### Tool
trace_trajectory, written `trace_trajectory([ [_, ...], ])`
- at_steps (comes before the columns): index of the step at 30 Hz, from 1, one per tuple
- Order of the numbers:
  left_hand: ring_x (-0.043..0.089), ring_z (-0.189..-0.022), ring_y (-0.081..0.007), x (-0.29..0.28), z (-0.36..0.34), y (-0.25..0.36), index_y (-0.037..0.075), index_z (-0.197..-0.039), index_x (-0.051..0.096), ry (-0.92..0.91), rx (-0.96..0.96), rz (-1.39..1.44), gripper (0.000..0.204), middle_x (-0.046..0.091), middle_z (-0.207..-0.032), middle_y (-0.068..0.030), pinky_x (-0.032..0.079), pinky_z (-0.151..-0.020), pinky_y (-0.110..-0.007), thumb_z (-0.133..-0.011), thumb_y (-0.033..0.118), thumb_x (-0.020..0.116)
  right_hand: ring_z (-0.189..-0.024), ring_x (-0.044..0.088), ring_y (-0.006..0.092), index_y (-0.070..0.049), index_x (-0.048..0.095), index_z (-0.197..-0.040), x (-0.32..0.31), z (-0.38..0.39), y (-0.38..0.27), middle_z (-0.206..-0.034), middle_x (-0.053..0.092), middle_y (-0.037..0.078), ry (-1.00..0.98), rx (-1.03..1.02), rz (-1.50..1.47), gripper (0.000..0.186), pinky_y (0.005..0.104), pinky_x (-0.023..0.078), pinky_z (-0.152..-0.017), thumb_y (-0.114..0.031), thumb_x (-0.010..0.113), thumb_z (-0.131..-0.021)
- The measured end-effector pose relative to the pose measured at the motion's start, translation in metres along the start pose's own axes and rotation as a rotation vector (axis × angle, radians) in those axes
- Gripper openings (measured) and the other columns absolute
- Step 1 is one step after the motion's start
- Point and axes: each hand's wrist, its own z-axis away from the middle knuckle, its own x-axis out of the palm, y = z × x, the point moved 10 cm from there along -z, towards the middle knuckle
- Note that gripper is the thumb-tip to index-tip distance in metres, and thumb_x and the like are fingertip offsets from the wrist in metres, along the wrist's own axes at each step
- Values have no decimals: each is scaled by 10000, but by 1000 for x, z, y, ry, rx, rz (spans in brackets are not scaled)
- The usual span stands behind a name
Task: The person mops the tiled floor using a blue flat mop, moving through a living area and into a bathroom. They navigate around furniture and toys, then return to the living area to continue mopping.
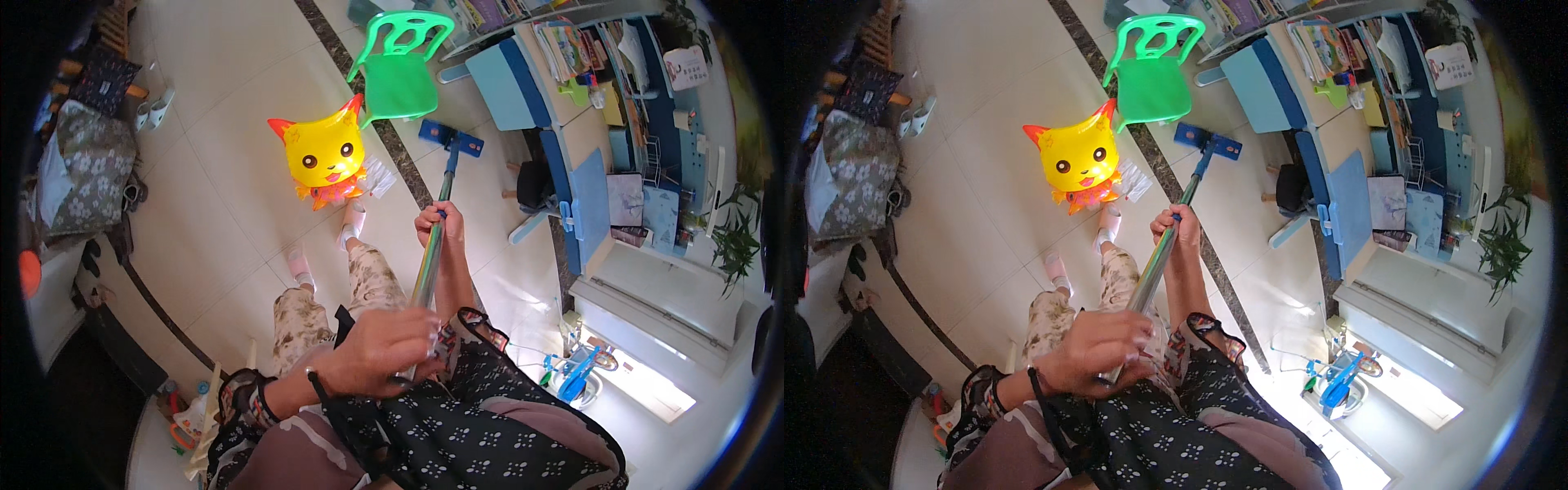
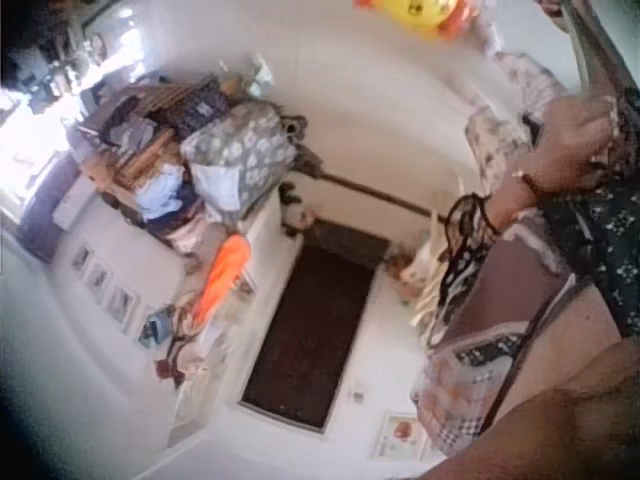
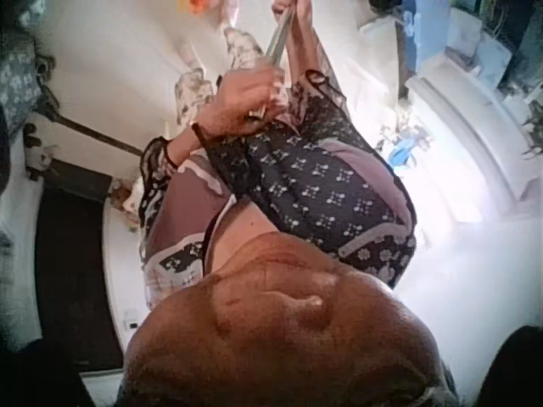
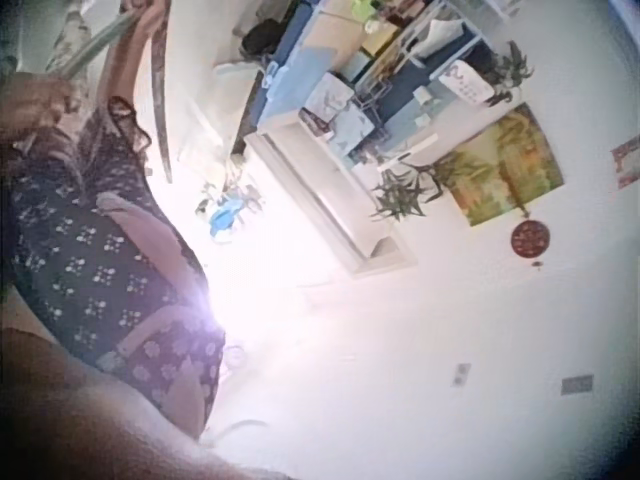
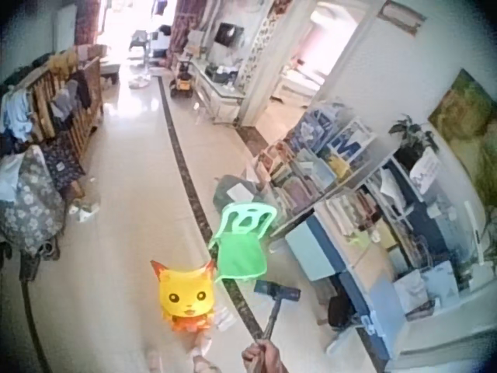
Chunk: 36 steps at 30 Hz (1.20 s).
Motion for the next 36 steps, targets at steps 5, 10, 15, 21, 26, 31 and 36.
trace_trajectory([
  [5,644,-1050,-359,31,-38,-59,27,-790,537,-54,-34,-36,248,609,-1002,-140,556,-795,-421,-738,26,779,-462,422,127,-82,459,-764,-3,-65,-74,-600,441,11,37,-156,19,157,297,366,-429,-144,557,-870],
  [10,528,-1293,-381,47,-74,-182,11,-875,585,16,-247,-41,259,603,-1233,-169,506,-969,-437,-718,-77,772,-474,449,174,-65,453,-835,-37,-204,-145,-629,470,61,-68,-200,56,164,329,383,-423,-171,576,-858],
  [15,494,-1335,-381,54,-116,-271,17,-892,587,29,-300,-144,284,594,-1308,-167,457,-1039,-435,-711,-120,756,-451,453,175,-66,473,-766,-34,-260,-205,-580,459,52,103,-320,244,202,320,389,-396,-205,603,-833],
  [21,500,-1337,-360,43,-124,-283,28,-934,585,83,-424,-154,343,634,-1280,-142,434,-1076,-430,-693,-156,744,-479,599,258,-23,487,-1071,-34,-264,-227,-731,582,127,325,-383,434,331,392,559,-435,-96,626,-779],
  [26,508,-1331,-355,26,-125,-240,26,-930,616,1,-445,-143,333,647,-1260,-147,438,-1068,-440,-685,-156,748,-948,657,340,-93,401,-1455,-39,-237,-217,-1178,633,199,487,-514,823,759,423,528,-824,-188,643,-741],
  [31,563,-1270,-358,-6,-94,-175,9,-857,642,-40,-456,-135,252,688,-1164,-161,451,-1047,-456,-680,-134,749,-852,692,290,-100,552,-1305,-54,-178,-163,-977,679,196,659,-797,1065,551,412,551,-728,-212,636,-772],
  [36,594,-1222,-384,-40,-48,-81,-4,-816,654,-209,-369,-127,203,695,-1087,-205,458,-1027,-506,-658,-31,778,-686,687,308,-93,599,-1225,-43,-68,-52,-919,685,196,486,-509,951,414,412,553,-682,-210,587,-829],
])
